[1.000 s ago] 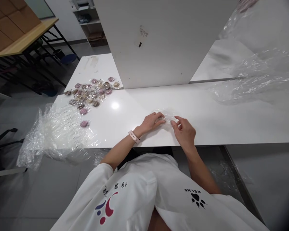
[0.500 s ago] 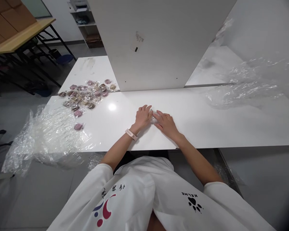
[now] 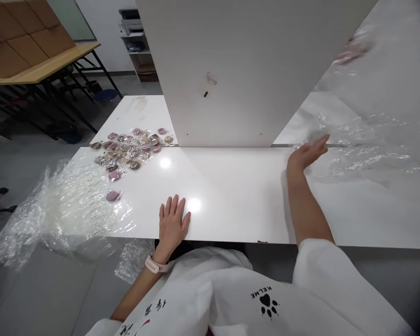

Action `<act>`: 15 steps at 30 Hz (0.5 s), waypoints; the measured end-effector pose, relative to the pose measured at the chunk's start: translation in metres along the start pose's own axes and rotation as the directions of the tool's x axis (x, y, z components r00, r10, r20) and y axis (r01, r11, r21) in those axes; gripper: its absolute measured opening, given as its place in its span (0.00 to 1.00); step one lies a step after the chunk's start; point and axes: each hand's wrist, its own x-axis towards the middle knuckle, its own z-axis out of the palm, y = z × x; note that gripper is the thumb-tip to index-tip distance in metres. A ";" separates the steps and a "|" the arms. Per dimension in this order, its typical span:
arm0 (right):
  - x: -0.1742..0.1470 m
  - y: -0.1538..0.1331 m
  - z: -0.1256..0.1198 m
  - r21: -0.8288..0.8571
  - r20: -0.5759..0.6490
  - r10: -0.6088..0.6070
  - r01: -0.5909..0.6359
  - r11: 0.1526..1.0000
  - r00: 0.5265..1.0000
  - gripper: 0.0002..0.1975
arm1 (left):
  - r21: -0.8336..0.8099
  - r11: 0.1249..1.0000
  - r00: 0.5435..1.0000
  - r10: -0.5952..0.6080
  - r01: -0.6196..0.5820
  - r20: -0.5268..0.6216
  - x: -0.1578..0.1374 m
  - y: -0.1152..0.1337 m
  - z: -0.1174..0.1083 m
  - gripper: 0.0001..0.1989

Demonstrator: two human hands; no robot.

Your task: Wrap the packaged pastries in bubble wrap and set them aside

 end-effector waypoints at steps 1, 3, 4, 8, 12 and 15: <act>0.014 -0.001 0.010 -0.022 -0.022 0.093 -0.094 0.995 0.995 0.31 | -0.003 1.000 1.000 -0.002 0.002 -0.005 0.001 0.001 0.000 0.25; 0.032 -0.005 0.033 -0.069 0.116 0.190 -0.183 0.981 0.975 0.31 | -0.013 1.000 1.000 -0.002 0.002 -0.006 0.003 0.002 -0.001 0.25; 0.035 -0.007 0.045 -0.100 0.252 0.153 -0.131 0.986 0.956 0.31 | -0.016 1.000 1.000 -0.003 0.003 -0.006 0.004 0.002 -0.001 0.25; 0.021 -0.004 0.071 -0.125 0.536 0.039 0.033 0.992 0.843 0.24 | -0.010 1.000 1.000 -0.013 0.013 -0.010 0.004 0.001 -0.001 0.25; -0.019 0.008 0.052 -0.173 0.437 -0.030 0.116 0.978 0.899 0.28 | -0.025 0.999 1.000 -0.024 0.023 -0.012 0.004 0.001 0.000 0.25; -0.049 0.022 0.019 -0.289 0.208 -0.128 0.186 0.939 0.970 0.31 | -0.043 0.999 1.000 -0.024 0.024 -0.008 0.004 0.001 0.000 0.25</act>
